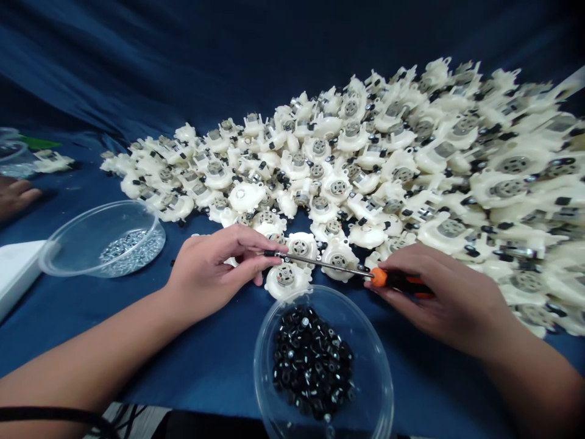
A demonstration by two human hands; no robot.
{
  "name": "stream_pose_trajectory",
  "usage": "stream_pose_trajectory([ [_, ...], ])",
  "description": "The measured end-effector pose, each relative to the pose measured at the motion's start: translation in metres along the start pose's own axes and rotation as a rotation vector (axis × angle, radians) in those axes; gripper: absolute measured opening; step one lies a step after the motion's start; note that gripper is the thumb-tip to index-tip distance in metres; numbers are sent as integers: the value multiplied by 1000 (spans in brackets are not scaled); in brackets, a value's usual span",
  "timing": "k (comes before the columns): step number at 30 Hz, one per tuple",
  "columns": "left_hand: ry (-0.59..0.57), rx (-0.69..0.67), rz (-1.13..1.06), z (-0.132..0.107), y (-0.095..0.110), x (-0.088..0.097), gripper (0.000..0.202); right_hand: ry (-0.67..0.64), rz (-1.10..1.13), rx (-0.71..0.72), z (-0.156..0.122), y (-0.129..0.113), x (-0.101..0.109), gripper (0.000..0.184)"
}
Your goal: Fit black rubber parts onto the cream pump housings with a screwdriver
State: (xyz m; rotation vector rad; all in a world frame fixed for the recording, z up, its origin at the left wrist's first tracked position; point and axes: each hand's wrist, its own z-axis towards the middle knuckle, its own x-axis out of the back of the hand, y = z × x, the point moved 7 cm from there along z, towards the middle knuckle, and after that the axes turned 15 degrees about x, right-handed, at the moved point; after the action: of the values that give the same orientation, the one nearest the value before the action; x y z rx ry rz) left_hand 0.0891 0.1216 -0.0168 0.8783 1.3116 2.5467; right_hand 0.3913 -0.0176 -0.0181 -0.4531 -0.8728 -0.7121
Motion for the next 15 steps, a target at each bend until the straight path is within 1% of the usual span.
stream_pose_trajectory([
  [4, -5, 6, -24, 0, -1, -1, 19, 2, -18, 7, 2, -1, 2, 18],
  [8, -6, 24, -30, 0, -3, 0, 23, -4, -8, 17, 3, -2, 2, 18],
  [11, 8, 29, -34, -1, -2, 2, 21, -15, 6, 4, 1, 1, 0, 17],
  [15, 26, 35, -37, -1, 0, 2, 15, -43, 29, -13, -2, 6, -3, 9],
])
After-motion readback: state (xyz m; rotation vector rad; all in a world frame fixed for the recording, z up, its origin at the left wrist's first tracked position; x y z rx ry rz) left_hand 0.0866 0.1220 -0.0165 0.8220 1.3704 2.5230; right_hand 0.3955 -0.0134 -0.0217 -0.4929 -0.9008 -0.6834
